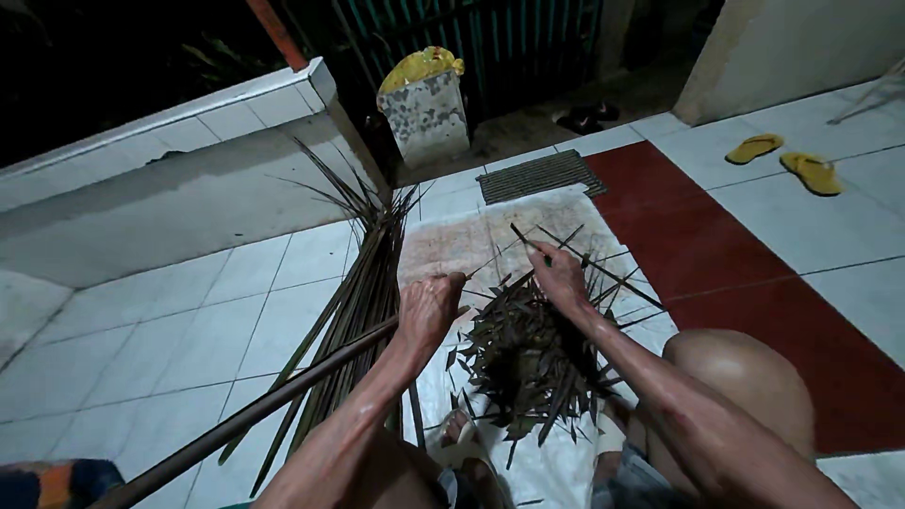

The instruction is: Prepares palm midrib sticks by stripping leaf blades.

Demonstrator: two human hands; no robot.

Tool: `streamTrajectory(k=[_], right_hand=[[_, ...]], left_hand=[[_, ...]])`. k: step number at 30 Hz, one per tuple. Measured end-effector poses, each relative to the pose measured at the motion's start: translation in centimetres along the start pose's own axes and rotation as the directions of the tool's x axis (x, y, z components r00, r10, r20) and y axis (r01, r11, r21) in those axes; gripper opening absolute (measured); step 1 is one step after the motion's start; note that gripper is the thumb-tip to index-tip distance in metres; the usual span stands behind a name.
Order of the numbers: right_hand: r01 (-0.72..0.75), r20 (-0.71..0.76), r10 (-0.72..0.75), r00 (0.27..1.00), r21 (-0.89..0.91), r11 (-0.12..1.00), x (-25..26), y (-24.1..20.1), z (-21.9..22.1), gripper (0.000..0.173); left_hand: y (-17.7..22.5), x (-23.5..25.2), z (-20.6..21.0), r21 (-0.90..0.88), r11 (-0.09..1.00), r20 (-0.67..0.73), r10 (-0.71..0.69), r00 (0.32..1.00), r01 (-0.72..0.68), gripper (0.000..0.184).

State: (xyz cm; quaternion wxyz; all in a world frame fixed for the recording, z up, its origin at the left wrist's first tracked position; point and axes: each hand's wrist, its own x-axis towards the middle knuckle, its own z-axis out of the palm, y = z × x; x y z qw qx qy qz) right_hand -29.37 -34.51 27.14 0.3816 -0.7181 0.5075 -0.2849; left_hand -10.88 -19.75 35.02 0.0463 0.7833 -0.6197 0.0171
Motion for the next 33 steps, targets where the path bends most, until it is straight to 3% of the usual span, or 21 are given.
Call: streamTrajectory(k=[7,15,20,27,33], right_hand=[[0.205,0.171,-0.216,0.961,0.082,0.975,-2.2,-1.1,0.6,0.034],[0.120,0.126,-0.124,0.984,0.040,0.992,-0.7,-0.3,0.9,0.036],[0.028,0.030,-0.030,0.999,0.069,0.997,0.5,0.5,0.1,0.037],[0.139,0.233,-0.148,0.961,0.054,0.989,-0.7,-1.1,0.1,0.039],[0.059,0.175,-0.065,0.982,0.043,0.997,0.3,-0.5,-0.8,0.039]], left_hand=[[-1.7,0.7,-0.2,-0.300,0.951,0.115,-0.047,0.992,0.080,0.027],[-2.0,0.7,-0.1,-0.334,0.939,0.132,-0.035,0.991,0.078,0.028],[-1.7,0.9,-0.7,-0.234,0.967,0.133,-0.071,0.989,0.101,0.028],[-0.5,0.6,-0.9,-0.016,0.999,0.040,-0.043,0.998,0.044,0.030],[0.0,0.2,-0.8,0.040,0.999,-0.040,0.005,0.999,-0.003,0.025]])
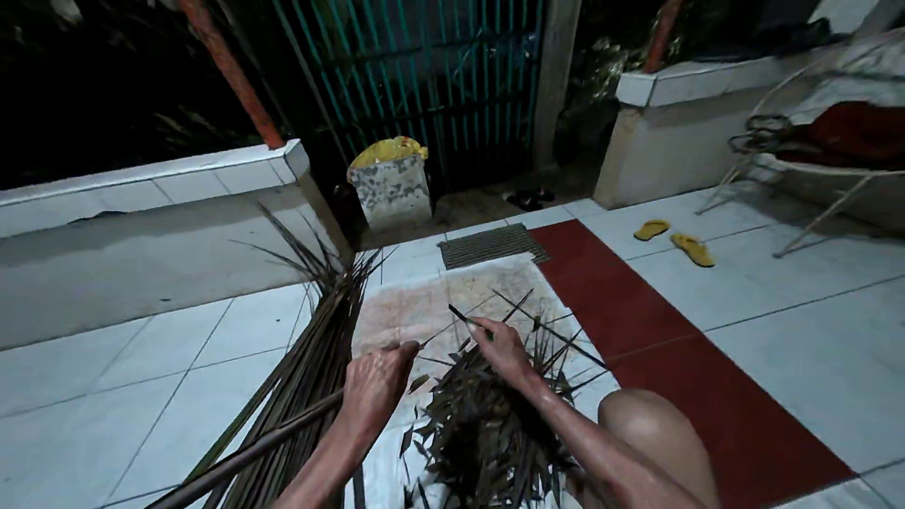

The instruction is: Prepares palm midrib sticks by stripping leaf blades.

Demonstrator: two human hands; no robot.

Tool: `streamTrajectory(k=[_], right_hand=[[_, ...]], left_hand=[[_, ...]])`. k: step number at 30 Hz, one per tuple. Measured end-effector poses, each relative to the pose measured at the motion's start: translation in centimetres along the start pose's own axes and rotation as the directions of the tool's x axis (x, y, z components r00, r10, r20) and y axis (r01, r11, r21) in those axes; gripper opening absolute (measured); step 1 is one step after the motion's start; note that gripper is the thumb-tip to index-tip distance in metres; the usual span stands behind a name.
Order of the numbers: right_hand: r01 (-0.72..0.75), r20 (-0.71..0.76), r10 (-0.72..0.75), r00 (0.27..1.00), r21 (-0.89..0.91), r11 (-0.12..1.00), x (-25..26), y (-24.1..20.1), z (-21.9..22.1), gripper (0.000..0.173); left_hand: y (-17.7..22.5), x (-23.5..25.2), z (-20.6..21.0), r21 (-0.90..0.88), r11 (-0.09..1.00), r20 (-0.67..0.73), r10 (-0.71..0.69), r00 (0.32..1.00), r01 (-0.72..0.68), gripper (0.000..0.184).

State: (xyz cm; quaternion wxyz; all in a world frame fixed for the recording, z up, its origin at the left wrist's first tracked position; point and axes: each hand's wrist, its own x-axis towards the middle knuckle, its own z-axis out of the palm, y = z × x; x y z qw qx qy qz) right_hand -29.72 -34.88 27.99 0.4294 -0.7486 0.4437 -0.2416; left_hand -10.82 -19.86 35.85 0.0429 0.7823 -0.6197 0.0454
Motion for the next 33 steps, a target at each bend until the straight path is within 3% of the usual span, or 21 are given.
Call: streamTrajectory(k=[5,9,12,16,25,28,33], right_hand=[[-0.091,-0.177,0.091,0.980,0.008,0.996,0.3,1.0,-0.5,0.040],[0.039,-0.295,-0.019,0.955,0.063,0.997,-0.6,0.0,-0.1,0.041],[0.153,-0.166,-0.125,0.978,0.169,0.974,-1.4,-1.0,1.0,0.043],[0.128,0.006,-0.134,0.991,0.261,0.957,-2.0,-2.2,2.7,0.039],[0.064,-0.094,-0.041,0.995,0.258,0.964,-0.6,-1.8,1.7,0.035],[0.004,-0.113,0.020,0.993,0.207,0.978,-0.6,-1.6,1.1,0.034],[0.040,-0.049,-0.037,0.998,0.062,0.997,-1.4,-1.5,1.4,0.048]], left_hand=[[-0.5,-0.3,-0.4,-0.048,0.998,0.058,-0.042,0.997,0.045,0.027],[-1.9,0.1,-0.5,-0.212,0.973,0.120,-0.071,0.990,0.096,0.028],[-2.9,0.8,0.3,-0.414,0.909,0.141,0.004,0.990,0.055,0.031],[-1.9,0.9,0.6,-0.568,0.822,0.215,0.093,0.972,0.046,0.033],[-2.5,0.9,1.7,-0.723,0.685,0.298,0.190,0.936,0.091,0.037],[-3.1,1.1,2.4,-0.716,0.696,0.275,0.223,0.935,0.045,0.035],[-3.9,1.8,2.9,-0.717,0.688,0.249,0.105,0.963,0.111,0.030]])
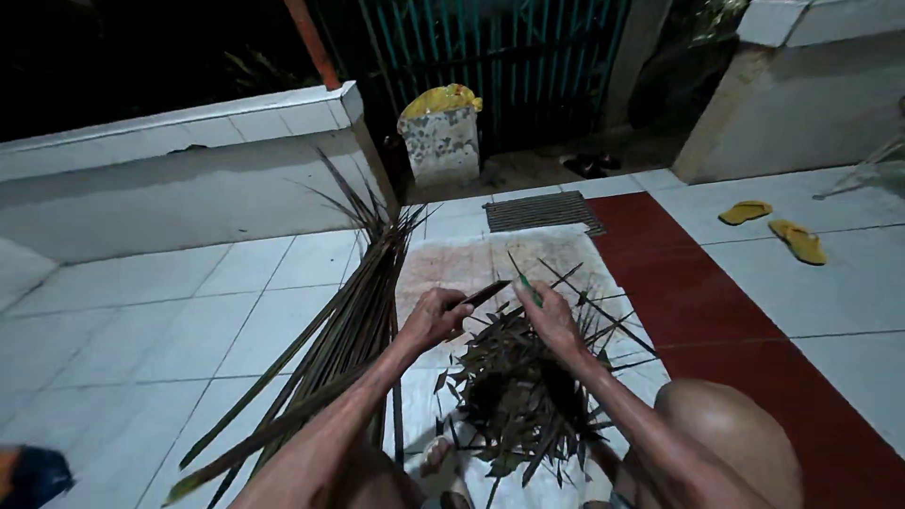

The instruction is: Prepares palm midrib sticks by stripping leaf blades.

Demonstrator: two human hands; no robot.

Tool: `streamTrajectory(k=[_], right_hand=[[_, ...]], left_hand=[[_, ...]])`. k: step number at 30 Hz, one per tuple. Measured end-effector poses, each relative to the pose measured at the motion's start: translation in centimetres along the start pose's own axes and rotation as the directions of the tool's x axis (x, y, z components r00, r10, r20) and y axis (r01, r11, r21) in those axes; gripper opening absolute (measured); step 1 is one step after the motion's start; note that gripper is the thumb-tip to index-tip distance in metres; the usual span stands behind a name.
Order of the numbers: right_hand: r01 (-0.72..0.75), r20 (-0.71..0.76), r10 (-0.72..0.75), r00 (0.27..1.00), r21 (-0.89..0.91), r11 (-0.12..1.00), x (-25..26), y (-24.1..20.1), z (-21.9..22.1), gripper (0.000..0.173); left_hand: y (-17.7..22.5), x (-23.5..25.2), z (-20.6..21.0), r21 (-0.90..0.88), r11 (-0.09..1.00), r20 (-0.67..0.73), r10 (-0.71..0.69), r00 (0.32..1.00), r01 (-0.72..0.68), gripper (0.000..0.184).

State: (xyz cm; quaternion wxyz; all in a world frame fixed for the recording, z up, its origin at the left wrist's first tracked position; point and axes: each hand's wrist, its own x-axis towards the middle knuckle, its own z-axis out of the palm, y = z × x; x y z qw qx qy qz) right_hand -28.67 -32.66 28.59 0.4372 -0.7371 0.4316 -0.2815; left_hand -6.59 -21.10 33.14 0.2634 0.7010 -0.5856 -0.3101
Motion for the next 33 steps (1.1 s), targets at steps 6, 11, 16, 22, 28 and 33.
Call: streamTrajectory(k=[6,11,16,22,28,33], right_hand=[[0.181,0.233,-0.183,0.955,0.033,0.983,-1.2,0.2,1.0,0.044],[0.212,0.315,-0.219,0.923,0.058,0.976,-2.3,-0.1,1.8,0.044],[0.229,0.317,-0.238,0.918,0.065,0.971,-2.3,0.3,1.9,0.044],[0.185,0.217,-0.176,0.960,-0.019,0.983,-3.0,-1.1,2.4,0.041],[0.103,0.207,-0.094,0.974,-0.035,0.994,-2.9,-2.3,2.4,0.041],[0.086,0.209,-0.071,0.975,-0.063,0.994,-2.5,-2.3,2.5,0.041]], left_hand=[[-0.1,0.2,-0.6,0.018,0.995,-0.062,-0.096,0.993,0.098,0.029],[0.1,0.4,-0.3,0.015,0.995,-0.050,-0.100,0.994,0.100,0.029],[0.6,0.3,0.1,-0.034,0.996,-0.044,-0.090,0.995,0.088,0.026],[1.1,0.3,0.9,-0.016,0.993,-0.121,-0.114,0.986,0.113,0.030],[1.7,0.7,1.5,0.181,0.974,-0.195,-0.099,0.976,0.135,0.030],[1.9,0.6,1.8,0.317,0.935,-0.224,-0.090,0.970,0.160,0.031]])
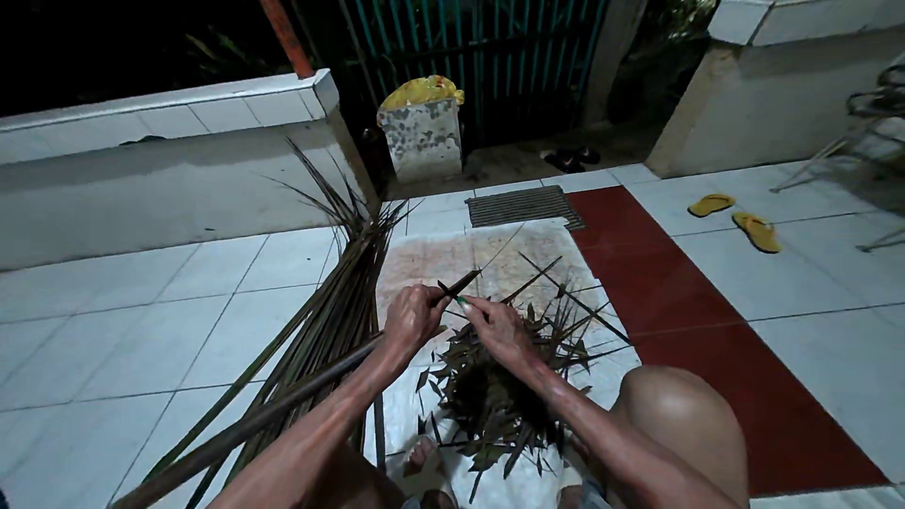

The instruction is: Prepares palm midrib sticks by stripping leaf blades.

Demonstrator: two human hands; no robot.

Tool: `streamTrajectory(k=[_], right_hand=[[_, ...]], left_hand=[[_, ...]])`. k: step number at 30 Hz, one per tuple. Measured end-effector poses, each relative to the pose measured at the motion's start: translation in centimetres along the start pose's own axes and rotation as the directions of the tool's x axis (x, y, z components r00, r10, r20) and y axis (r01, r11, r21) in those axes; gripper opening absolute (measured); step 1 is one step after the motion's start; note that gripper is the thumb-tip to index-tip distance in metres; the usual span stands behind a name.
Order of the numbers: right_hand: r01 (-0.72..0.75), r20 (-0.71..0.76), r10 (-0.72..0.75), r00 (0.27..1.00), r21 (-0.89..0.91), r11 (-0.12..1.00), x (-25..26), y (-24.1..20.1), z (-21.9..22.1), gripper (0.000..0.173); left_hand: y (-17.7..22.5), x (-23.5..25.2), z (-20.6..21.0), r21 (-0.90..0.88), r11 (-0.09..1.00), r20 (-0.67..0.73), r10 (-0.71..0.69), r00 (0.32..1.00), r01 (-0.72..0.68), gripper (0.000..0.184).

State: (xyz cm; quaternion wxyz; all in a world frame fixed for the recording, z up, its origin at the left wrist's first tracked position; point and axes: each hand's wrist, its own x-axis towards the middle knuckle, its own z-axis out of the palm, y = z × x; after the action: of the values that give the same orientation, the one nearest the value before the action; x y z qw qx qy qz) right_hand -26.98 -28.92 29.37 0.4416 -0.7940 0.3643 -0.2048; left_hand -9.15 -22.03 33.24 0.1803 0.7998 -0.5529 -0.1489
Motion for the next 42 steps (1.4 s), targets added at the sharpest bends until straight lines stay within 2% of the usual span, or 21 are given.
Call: streamTrajectory(k=[6,14,27,30,34,36,38,42], right_hand=[[-0.026,-0.012,0.026,1.000,-0.012,1.000,0.2,-0.1,-0.1,0.041],[-0.079,-0.075,0.076,0.994,-0.035,0.996,0.6,0.6,-0.2,0.040],[-0.054,-0.169,0.035,0.985,-0.109,0.993,0.6,1.9,0.4,0.040],[-0.099,-0.189,0.076,0.979,-0.111,0.989,1.0,2.5,-0.2,0.039],[-0.203,-0.307,0.171,0.936,-0.077,0.976,1.8,3.6,-2.1,0.037],[-0.181,-0.332,0.155,0.930,-0.047,0.982,1.8,4.0,-2.8,0.037],[-0.128,-0.280,0.111,0.954,-0.041,0.991,1.3,3.7,-2.9,0.038],[-0.026,-0.054,0.024,0.998,-0.041,0.999,0.4,3.0,-2.1,0.041]], left_hand=[[1.1,-0.6,0.1,0.106,0.994,-0.018,0.016,1.000,-0.014,0.031],[2.3,-1.4,-0.1,0.157,0.987,-0.023,0.028,0.999,-0.024,0.029],[1.9,-1.9,-0.2,0.122,0.991,-0.020,0.051,0.998,-0.048,0.029],[2.0,-2.2,-0.2,0.130,0.990,-0.008,0.050,0.999,-0.048,0.028],[1.9,-2.4,-0.5,0.146,0.989,-0.001,0.032,0.999,-0.032,0.027],[1.7,-2.5,-0.6,0.189,0.981,-0.025,0.040,0.999,-0.034,0.027],[1.7,-2.6,-0.6,0.258,0.966,-0.044,0.045,0.998,-0.033,0.027],[1.9,-2.7,-0.2,0.346,0.936,-0.065,0.097,0.993,-0.069,0.028]])
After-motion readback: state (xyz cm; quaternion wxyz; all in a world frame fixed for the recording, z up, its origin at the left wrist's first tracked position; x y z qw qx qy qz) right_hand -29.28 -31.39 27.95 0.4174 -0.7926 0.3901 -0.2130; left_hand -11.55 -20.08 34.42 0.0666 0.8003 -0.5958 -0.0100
